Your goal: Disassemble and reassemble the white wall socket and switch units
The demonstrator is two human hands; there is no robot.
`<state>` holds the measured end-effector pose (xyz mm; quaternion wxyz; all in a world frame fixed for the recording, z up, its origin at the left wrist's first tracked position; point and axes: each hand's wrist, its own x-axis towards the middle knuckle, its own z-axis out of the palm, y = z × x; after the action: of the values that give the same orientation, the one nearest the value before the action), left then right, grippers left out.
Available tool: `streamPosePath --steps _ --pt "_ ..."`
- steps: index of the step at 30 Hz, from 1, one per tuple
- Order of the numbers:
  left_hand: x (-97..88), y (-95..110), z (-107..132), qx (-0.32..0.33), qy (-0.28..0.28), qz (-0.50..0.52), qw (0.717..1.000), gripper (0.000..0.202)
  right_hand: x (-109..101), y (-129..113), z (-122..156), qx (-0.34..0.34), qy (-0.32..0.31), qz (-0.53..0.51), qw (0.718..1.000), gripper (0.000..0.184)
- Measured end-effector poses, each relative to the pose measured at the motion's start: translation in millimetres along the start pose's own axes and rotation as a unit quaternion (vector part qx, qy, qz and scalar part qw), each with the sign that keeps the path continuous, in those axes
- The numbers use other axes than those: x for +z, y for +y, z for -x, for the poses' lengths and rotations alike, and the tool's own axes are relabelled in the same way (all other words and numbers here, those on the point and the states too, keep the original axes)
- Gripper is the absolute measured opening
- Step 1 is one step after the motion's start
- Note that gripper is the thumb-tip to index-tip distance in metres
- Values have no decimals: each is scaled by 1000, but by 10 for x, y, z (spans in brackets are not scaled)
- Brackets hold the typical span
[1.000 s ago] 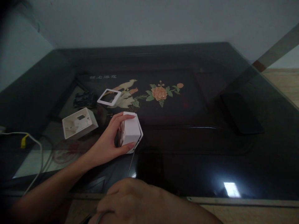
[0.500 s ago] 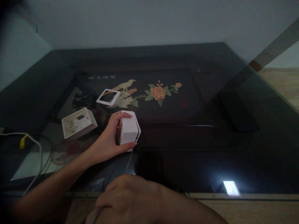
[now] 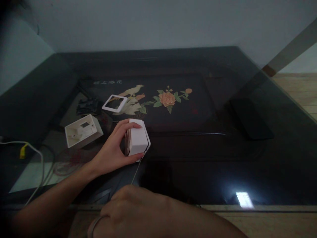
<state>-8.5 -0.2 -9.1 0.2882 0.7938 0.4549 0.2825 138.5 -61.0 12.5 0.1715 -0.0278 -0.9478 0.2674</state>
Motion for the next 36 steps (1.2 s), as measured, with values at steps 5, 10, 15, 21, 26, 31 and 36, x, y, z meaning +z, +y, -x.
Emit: streamPosePath --steps 5,10,15,21,26,31,36 --pt "24 22 8 11 -33 -40 999 62 138 0 -25 57 -21 1 998 21" --pt "58 34 22 18 -45 -58 997 61 273 53 26 58 -4 22 998 26" --pt "16 53 53 25 -51 -44 997 61 215 113 160 78 64 51 994 23" --pt "-23 -7 4 11 -15 -25 1000 64 315 85 236 99 80 -7 992 24" --pt "-54 -38 -37 -7 -3 28 1000 61 197 72 124 25 -5 -115 993 30" --pt "-49 -56 -22 -28 -14 78 996 61 83 50 94 35 -15 -86 996 36" --pt "-50 -39 -11 -36 -24 93 995 62 107 46 95 4 4 -81 997 46"
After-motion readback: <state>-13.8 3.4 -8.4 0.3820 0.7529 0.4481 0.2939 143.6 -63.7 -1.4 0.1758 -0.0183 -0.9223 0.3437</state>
